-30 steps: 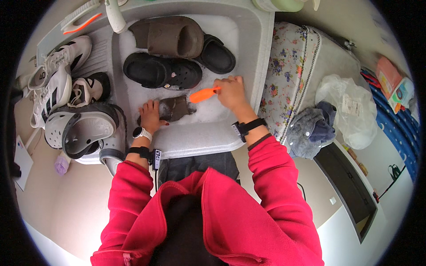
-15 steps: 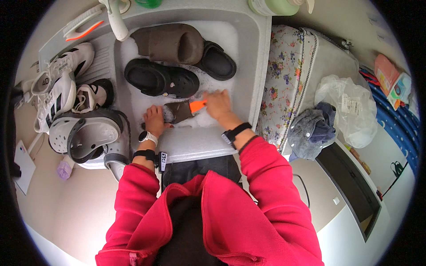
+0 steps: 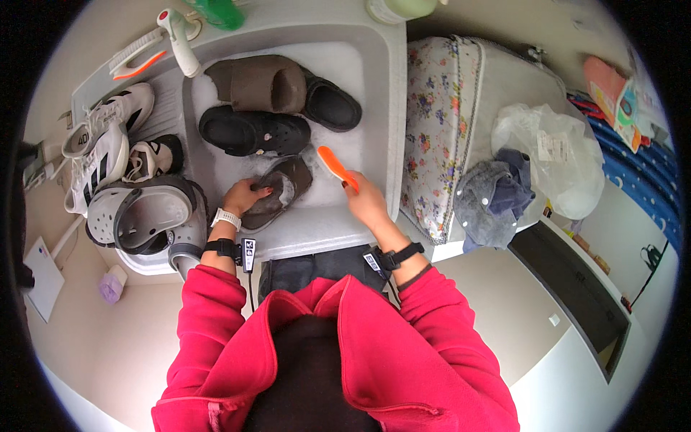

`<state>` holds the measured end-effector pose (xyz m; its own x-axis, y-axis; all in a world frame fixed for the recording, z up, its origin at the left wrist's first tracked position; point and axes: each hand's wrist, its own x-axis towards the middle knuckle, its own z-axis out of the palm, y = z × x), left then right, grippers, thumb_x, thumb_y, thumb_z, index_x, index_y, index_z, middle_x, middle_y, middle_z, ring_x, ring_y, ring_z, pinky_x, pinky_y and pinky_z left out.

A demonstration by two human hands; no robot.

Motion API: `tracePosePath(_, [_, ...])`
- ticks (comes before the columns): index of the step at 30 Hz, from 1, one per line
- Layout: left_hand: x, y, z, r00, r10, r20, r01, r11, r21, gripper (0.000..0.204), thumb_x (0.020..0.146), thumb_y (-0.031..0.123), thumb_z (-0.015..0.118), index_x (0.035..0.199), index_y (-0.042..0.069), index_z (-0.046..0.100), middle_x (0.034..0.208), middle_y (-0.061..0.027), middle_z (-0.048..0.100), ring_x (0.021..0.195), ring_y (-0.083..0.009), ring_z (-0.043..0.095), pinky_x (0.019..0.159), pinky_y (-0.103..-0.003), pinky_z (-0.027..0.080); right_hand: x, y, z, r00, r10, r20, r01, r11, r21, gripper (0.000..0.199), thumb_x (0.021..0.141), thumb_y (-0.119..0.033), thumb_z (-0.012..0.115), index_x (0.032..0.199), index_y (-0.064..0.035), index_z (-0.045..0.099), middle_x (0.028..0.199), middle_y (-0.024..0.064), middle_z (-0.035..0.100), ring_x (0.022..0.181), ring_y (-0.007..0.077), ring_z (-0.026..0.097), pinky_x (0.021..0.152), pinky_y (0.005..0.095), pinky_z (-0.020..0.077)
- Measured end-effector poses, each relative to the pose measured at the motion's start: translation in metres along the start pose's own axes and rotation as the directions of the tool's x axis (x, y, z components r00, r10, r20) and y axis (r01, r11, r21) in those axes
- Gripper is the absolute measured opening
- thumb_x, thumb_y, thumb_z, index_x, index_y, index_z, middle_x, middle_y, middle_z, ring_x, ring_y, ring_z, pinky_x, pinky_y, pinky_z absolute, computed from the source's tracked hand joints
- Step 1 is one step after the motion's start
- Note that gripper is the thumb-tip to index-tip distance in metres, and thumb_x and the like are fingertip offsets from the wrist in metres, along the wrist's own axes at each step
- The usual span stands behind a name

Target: The person scrubs several pairs of shoes and sandals in a sink filled with soapy water using an orange brush. They scrub the soles and uppers of each item, rinse them under running water, and place them on the sink's draining board. The person handles crocs, sneakers, and sandals one at a time.

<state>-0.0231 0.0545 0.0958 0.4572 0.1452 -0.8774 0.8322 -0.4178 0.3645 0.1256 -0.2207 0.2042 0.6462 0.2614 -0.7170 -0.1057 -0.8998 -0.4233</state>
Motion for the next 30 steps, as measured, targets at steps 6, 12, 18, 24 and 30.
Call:
tracePosePath(6, [-0.012,0.037,0.024,0.938,-0.023,0.346,0.261,0.705,-0.659,0.057,0.083,0.022,0.071,0.13,-0.007,0.057,0.111,-0.0152,0.068,0.099,-0.0223,0.066,0.086,-0.032,0.053,-0.053,0.027,-0.031,0.998,-0.059,-0.01,0.059,0.938,0.341,0.043,0.095,-0.007,0.055,0.138,-0.006,0.054,0.104,0.0059,0.067,0.097,0.0139,0.062,0.084,0.0259,0.0477])
tracePosePath(12, [-0.038,0.078,0.06,0.954,0.024,0.298,0.276,0.314,-0.908,0.041,0.089,0.016,0.068,0.125,0.002,0.051,0.108,-0.0102,0.066,0.094,-0.0196,0.066,0.081,-0.032,0.055,-0.056,-0.001,0.001,0.977,-0.117,0.178,0.126,0.991,-0.04,0.043,0.096,-0.013,0.051,0.139,-0.0099,0.053,0.104,0.0212,0.069,0.098,0.0335,0.068,0.088,0.038,0.0519])
tracePosePath(18, [-0.036,0.077,0.076,0.99,0.059,0.126,0.114,0.175,-0.978,0.041,0.094,0.02,0.066,0.127,0.0,0.052,0.105,-0.0085,0.067,0.092,-0.0177,0.065,0.081,-0.029,0.053,0.011,-0.028,0.05,0.995,-0.01,-0.1,0.01,1.0,-0.005,0.04,0.097,-0.016,0.048,0.135,-0.0115,0.056,0.095,0.0249,0.068,0.087,0.0448,0.065,0.078,0.0511,0.0514])
tracePosePath(24, [-0.042,0.074,0.067,0.991,0.134,0.011,-0.067,0.562,-0.825,0.055,0.095,0.017,0.062,0.139,-0.007,0.041,0.119,-0.0124,0.063,0.1,-0.0152,0.06,0.085,-0.027,0.049,0.001,0.003,0.066,0.992,0.009,-0.123,0.051,0.879,0.475,0.042,0.096,-0.014,0.052,0.136,-0.0034,0.054,0.127,0.0251,0.061,0.118,0.0358,0.06,0.099,0.0362,0.0463])
tracePosePath(30, [-0.097,0.126,0.07,0.986,0.146,0.08,-0.001,0.486,-0.874,0.037,0.09,0.009,0.061,0.121,-0.005,0.047,0.115,-0.0129,0.06,0.103,-0.0178,0.058,0.096,-0.028,0.044,-0.029,-0.004,0.009,0.992,-0.073,-0.101,0.099,0.956,0.277,0.042,0.095,-0.014,0.053,0.137,-0.01,0.054,0.113,0.0244,0.066,0.104,0.0399,0.065,0.09,0.0411,0.0515])
